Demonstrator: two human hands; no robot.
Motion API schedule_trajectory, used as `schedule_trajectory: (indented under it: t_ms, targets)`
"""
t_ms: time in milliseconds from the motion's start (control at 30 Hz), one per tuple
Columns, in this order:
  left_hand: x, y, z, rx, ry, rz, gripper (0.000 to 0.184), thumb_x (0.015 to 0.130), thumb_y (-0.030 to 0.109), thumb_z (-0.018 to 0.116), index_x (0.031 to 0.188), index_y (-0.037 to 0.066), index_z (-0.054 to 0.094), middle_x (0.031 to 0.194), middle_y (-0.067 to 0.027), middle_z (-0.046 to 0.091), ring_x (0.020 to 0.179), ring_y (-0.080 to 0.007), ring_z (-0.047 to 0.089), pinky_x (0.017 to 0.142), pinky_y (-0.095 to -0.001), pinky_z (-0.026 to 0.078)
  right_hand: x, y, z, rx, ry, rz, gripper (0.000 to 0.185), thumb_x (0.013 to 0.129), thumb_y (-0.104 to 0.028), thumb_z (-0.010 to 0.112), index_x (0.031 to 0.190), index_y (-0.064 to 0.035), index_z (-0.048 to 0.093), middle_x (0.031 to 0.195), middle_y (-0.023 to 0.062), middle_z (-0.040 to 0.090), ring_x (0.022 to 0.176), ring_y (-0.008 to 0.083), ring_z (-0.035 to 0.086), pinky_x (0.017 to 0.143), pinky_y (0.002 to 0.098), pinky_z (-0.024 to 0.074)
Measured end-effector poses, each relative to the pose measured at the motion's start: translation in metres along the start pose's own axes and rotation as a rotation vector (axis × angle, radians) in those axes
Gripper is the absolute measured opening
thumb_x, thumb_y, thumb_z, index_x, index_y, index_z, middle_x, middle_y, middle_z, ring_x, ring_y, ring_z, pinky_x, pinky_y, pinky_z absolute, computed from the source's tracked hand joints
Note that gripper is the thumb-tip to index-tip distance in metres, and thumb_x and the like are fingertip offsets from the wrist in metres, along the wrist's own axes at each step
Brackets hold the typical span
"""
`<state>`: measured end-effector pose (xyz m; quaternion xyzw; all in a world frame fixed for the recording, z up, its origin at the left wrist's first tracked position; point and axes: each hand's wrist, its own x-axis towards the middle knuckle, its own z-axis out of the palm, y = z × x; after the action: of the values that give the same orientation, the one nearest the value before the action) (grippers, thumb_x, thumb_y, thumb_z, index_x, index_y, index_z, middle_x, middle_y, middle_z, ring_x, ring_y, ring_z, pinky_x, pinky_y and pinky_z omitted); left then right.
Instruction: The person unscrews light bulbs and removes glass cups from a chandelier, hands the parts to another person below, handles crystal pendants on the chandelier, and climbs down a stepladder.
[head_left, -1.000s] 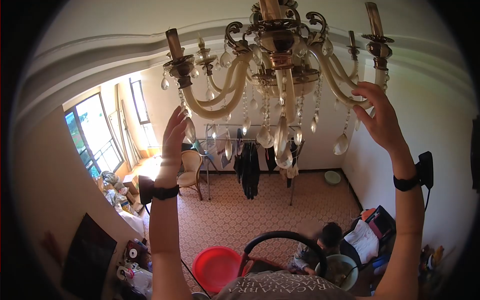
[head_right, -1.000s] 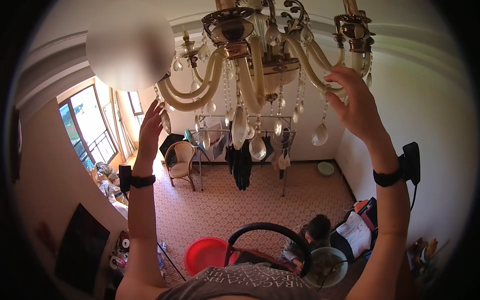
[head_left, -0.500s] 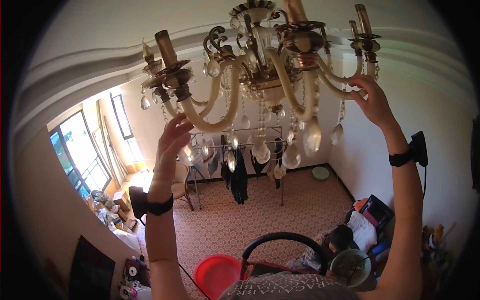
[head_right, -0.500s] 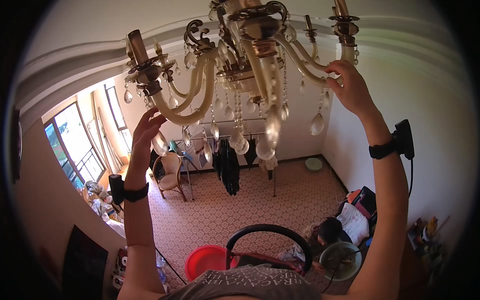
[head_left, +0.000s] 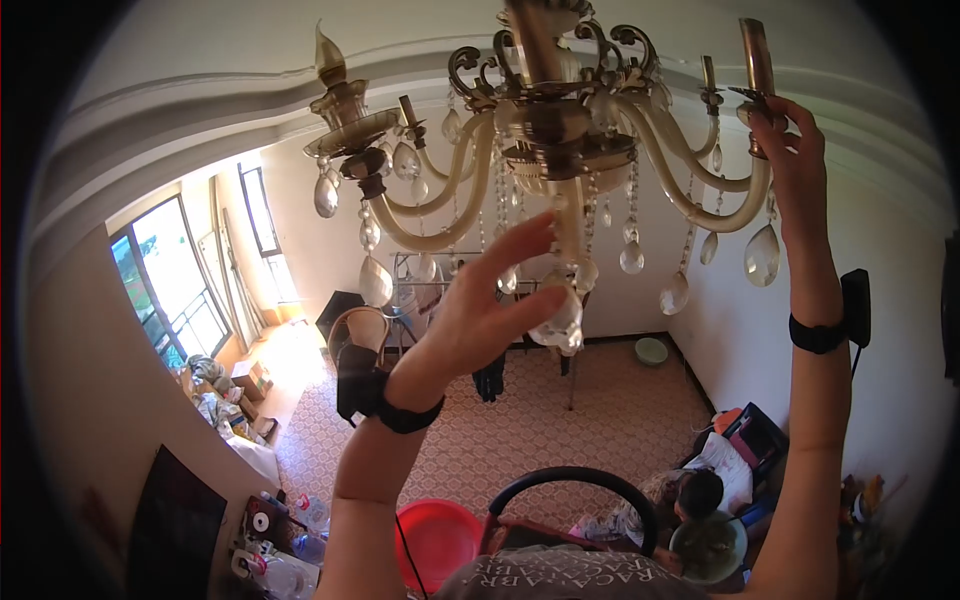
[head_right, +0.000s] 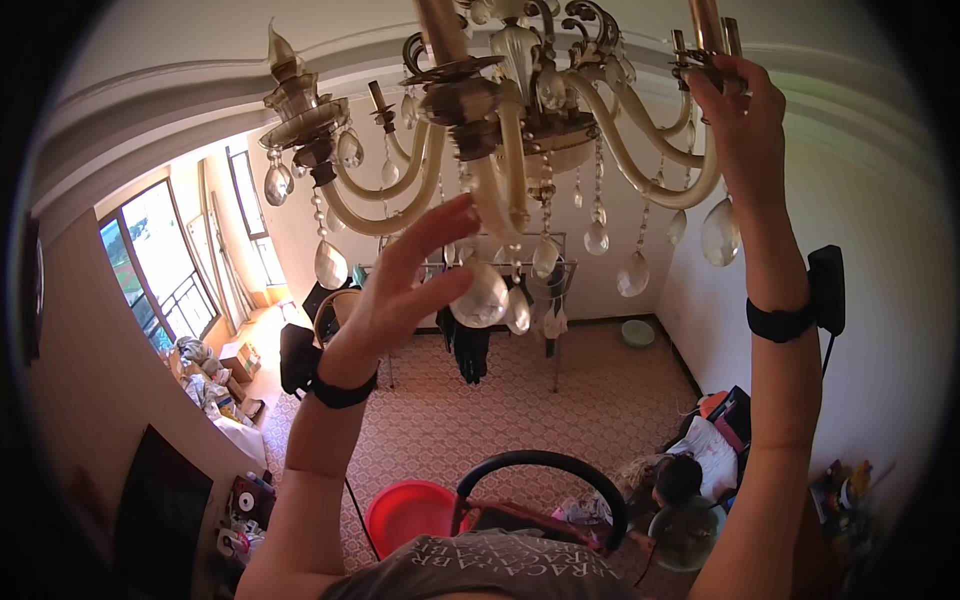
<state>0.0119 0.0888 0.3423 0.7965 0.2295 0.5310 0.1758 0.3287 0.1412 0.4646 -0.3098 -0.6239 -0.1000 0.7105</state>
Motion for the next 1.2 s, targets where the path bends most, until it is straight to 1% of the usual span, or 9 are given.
schedule_trajectory:
  t_ms: [167, 333, 467, 567, 600, 700, 900, 1033, 1200]
  targets:
    - [-0.001, 0.011, 0.008, 0.124, -0.049, 0.093, 0.068, 0.079, 0.024, 0.068, 0.137, 0.003, 0.04, 0.131, -0.0199, 0.051, 0.125, -0.027, 0.047, 0.103, -0.037, 0.036, 0.002, 0.023, -0.005, 0.091, 0.052, 0.211, 0.054, 0.079, -0.032, 0.071, 0.121, -0.0059, 0.051, 0.116, 0.0125, 0.045, 0.107, 0.0175, 0.051, 0.089, 0.0321, 0.0429]
    - [-0.041, 0.012, -0.045, 0.195, 0.524, 0.426, 0.026, 0.083, 0.002, 0.054, 0.107, -0.004, 0.061, 0.108, -0.0164, 0.063, 0.104, -0.0225, 0.06, 0.092, -0.0332, 0.046, 0.001, 0.012, -0.022, 0.129, 0.147, 0.093, 0.043, 0.083, -0.027, 0.067, 0.117, -0.0061, 0.054, 0.108, 0.0069, 0.057, 0.1, 0.0132, 0.053, 0.092, 0.0307, 0.0377]
    - [-0.035, 0.002, -0.079, 0.074, 0.768, 0.089, 0.031, 0.09, 0.013, 0.049, 0.118, -0.002, 0.054, 0.114, -0.0111, 0.059, 0.105, -0.0194, 0.057, 0.089, -0.0322, 0.045, 0.021, -0.055, -0.032, 0.33, -0.142, -0.136, 0.04, 0.084, -0.032, 0.066, 0.111, -0.0039, 0.057, 0.108, 0.0056, 0.059, 0.095, 0.0123, 0.055, 0.083, 0.0272, 0.0416]
    - [-0.023, -0.027, -0.097, 0.008, 0.657, -0.021, 0.033, 0.091, 0.017, 0.055, 0.121, 0.003, 0.052, 0.11, -0.0069, 0.062, 0.102, -0.0158, 0.057, 0.088, -0.0295, 0.043, 0.058, -0.104, -0.019, 0.463, -0.486, -0.213, 0.038, 0.093, -0.034, 0.053, 0.115, -0.0028, 0.056, 0.11, 0.0056, 0.06, 0.093, 0.0118, 0.057, 0.07, 0.0228, 0.0438]
    - [-0.021, -0.026, -0.094, -0.052, 0.569, -0.059, 0.034, 0.092, 0.02, 0.054, 0.121, 0.004, 0.052, 0.108, -0.007, 0.062, 0.1, -0.0152, 0.057, 0.087, -0.0291, 0.043, 0.053, -0.126, 0.001, 0.519, -0.474, -0.187, 0.037, 0.09, -0.033, 0.059, 0.108, -0.0002, 0.056, 0.101, 0.0072, 0.06, 0.086, 0.0123, 0.058, 0.07, 0.023, 0.047]
    - [-0.01, -0.029, -0.085, -0.039, 0.523, -0.059, 0.031, 0.091, 0.019, 0.056, 0.117, 0.001, 0.056, 0.102, -0.0073, 0.064, 0.093, -0.0144, 0.059, 0.082, -0.0269, 0.045, 0.061, -0.162, 0.057, 0.5, -0.765, -0.256, 0.058, 0.087, -0.047, 0.061, 0.109, 0.0054, 0.05, 0.1, 0.0126, 0.05, 0.092, 0.0155, 0.051, 0.078, 0.0256, 0.0467]
    - [0.009, -0.005, -0.158, 0.169, 0.816, 0.24, 0.024, 0.086, 0.008, 0.06, 0.109, -0.001, 0.061, 0.09, -0.0062, 0.065, 0.08, -0.012, 0.059, 0.076, -0.0236, 0.047, 0.061, -0.185, 0.135, 0.29, -0.71, 0.1, 0.076, 0.082, -0.055, 0.062, 0.121, 0.0075, 0.045, 0.12, 0.0245, 0.048, 0.113, 0.0318, 0.045, 0.096, 0.0439, 0.0374]
    - [0.017, 0.043, -0.237, -0.124, 0.676, 0.151, 0.042, 0.095, 0.025, 0.049, 0.127, -0.001, 0.049, 0.122, -0.0147, 0.056, 0.115, -0.0241, 0.052, 0.101, -0.0358, 0.041, 0.062, -0.18, 0.139, 0.355, -0.773, 0.203, 0.058, 0.087, -0.049, 0.059, 0.107, 0.005, 0.056, 0.105, 0.0215, 0.056, 0.104, 0.0295, 0.052, 0.088, 0.0422, 0.0416]
    - [0.044, 0.053, -0.282, 0.01, 0.631, -0.015, 0.048, 0.095, 0.035, 0.047, 0.132, 0.005, 0.045, 0.131, -0.0135, 0.05, 0.122, -0.0249, 0.047, 0.104, -0.0373, 0.036, 0.06, -0.168, 0.139, 0.662, -0.847, 0.211, 0.043, 0.088, -0.043, 0.061, 0.092, 0.0002, 0.058, 0.085, 0.0114, 0.057, 0.084, 0.0218, 0.059, 0.076, 0.0356, 0.0477]
